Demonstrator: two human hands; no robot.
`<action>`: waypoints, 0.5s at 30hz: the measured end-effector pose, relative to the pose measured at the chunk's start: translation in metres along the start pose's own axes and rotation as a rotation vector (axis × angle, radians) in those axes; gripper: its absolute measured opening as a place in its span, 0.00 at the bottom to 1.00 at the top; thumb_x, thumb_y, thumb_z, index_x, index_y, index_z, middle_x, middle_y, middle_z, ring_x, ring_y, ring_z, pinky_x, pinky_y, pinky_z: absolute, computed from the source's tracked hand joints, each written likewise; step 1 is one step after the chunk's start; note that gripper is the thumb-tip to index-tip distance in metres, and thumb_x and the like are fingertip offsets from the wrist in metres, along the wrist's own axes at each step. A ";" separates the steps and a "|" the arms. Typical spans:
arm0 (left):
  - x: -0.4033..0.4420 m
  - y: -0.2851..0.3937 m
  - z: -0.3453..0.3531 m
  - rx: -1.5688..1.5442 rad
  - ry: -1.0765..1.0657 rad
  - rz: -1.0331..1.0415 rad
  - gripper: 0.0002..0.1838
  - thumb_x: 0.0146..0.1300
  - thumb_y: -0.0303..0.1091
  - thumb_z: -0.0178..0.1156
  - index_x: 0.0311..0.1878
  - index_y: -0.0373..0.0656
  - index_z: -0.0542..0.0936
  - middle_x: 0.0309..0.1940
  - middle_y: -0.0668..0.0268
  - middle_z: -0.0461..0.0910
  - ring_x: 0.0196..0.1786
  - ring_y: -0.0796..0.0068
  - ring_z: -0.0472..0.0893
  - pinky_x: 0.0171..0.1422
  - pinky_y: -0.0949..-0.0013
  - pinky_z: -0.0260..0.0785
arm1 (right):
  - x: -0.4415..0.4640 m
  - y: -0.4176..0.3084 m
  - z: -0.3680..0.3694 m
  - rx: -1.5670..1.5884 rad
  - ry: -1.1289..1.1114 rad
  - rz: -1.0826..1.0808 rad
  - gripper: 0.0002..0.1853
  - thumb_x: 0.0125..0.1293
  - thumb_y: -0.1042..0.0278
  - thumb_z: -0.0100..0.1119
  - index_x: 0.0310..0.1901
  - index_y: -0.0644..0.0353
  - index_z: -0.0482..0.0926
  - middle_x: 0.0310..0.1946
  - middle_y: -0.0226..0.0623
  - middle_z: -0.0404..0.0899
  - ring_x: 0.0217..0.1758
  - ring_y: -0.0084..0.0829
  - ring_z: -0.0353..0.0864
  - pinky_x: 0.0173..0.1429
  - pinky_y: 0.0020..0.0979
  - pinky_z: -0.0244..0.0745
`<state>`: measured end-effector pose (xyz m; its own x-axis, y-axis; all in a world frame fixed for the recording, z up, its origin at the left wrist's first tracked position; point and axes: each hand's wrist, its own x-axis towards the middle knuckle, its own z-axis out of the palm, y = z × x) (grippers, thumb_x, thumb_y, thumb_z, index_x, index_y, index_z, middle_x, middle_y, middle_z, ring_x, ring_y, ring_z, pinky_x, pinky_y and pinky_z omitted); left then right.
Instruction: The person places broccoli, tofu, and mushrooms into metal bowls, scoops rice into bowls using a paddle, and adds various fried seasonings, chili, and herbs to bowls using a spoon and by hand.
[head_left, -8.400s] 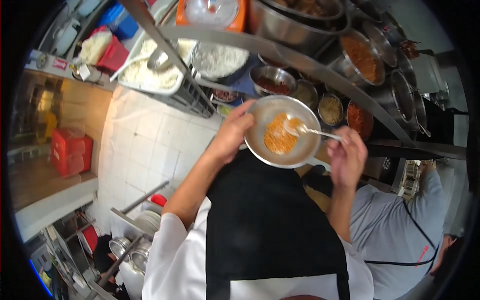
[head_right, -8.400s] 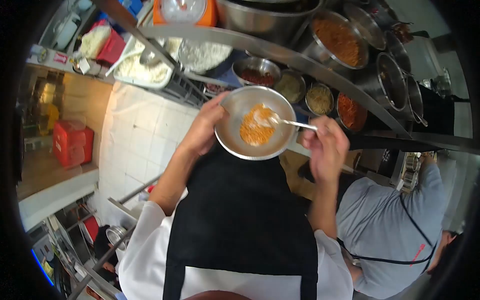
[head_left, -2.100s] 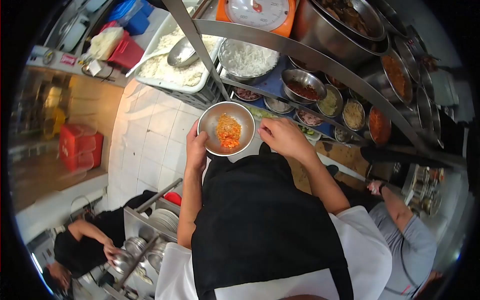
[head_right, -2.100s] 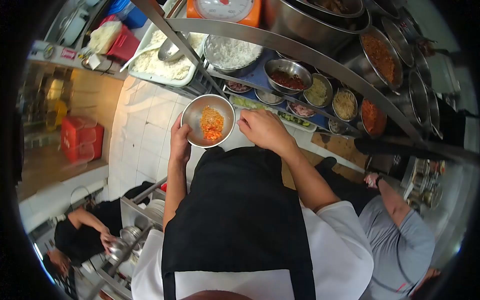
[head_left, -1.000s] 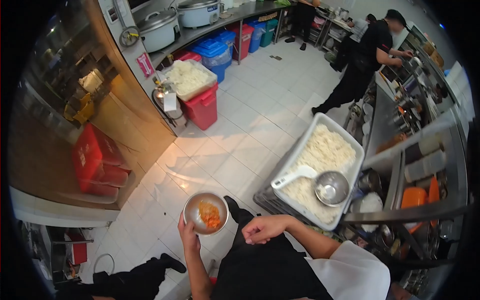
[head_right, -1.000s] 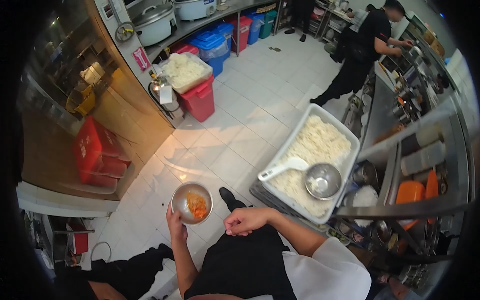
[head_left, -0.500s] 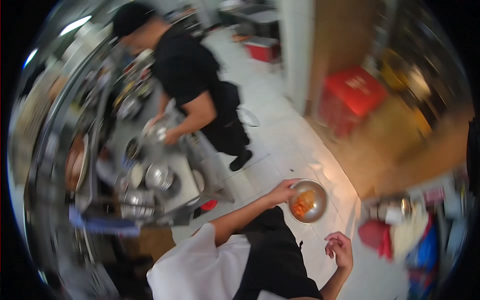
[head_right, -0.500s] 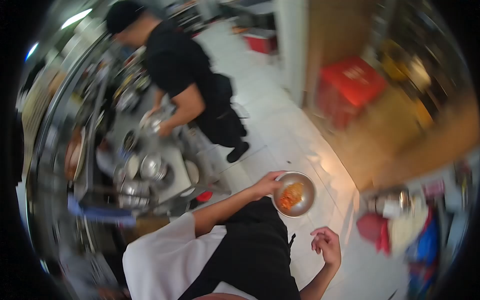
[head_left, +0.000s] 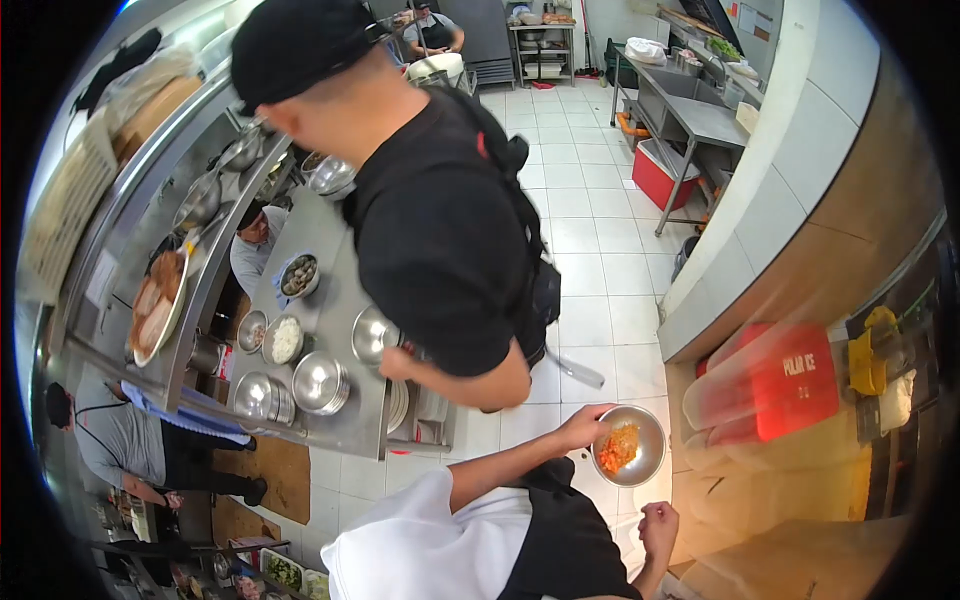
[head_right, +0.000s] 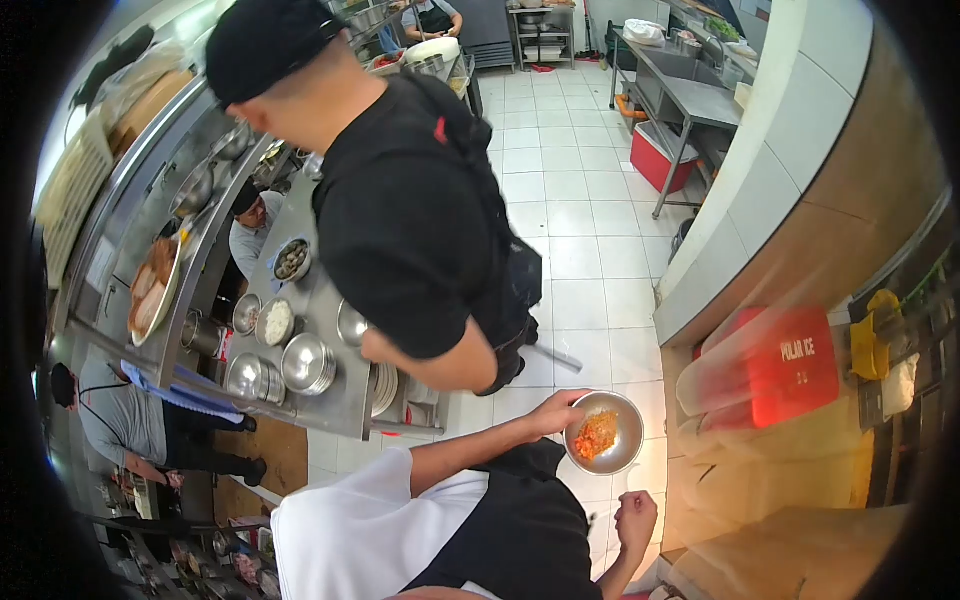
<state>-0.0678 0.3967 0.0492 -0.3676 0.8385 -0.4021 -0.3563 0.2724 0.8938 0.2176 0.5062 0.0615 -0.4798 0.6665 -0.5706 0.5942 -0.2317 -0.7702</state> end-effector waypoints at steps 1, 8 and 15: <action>0.017 0.008 -0.007 -0.015 0.037 0.049 0.30 0.57 0.25 0.51 0.66 0.39 0.76 0.53 0.66 0.81 0.55 0.75 0.78 0.61 0.69 0.70 | 0.029 -0.009 -0.003 -0.068 0.043 -0.082 0.08 0.68 0.71 0.55 0.31 0.65 0.78 0.16 0.33 0.75 0.15 0.21 0.71 0.20 0.26 0.64; 0.089 0.036 -0.032 -0.237 0.286 0.105 0.30 0.59 0.26 0.48 0.68 0.41 0.74 0.55 0.63 0.80 0.57 0.73 0.78 0.62 0.68 0.71 | 0.231 -0.077 -0.012 -0.292 0.037 -0.239 0.09 0.63 0.70 0.57 0.30 0.68 0.79 0.18 0.41 0.78 0.20 0.31 0.78 0.28 0.34 0.72; 0.174 0.086 -0.062 -0.358 0.540 0.152 0.35 0.58 0.28 0.48 0.73 0.44 0.67 0.56 0.61 0.77 0.58 0.71 0.77 0.58 0.65 0.73 | 0.445 -0.195 0.010 -0.591 -0.106 -0.441 0.11 0.61 0.66 0.58 0.30 0.67 0.80 0.24 0.48 0.82 0.24 0.39 0.82 0.34 0.40 0.76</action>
<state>-0.2154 0.5370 0.0435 -0.7819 0.4756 -0.4030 -0.4954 -0.0817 0.8648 -0.1181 0.8409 -0.0456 -0.7957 0.5309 -0.2916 0.5661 0.4806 -0.6697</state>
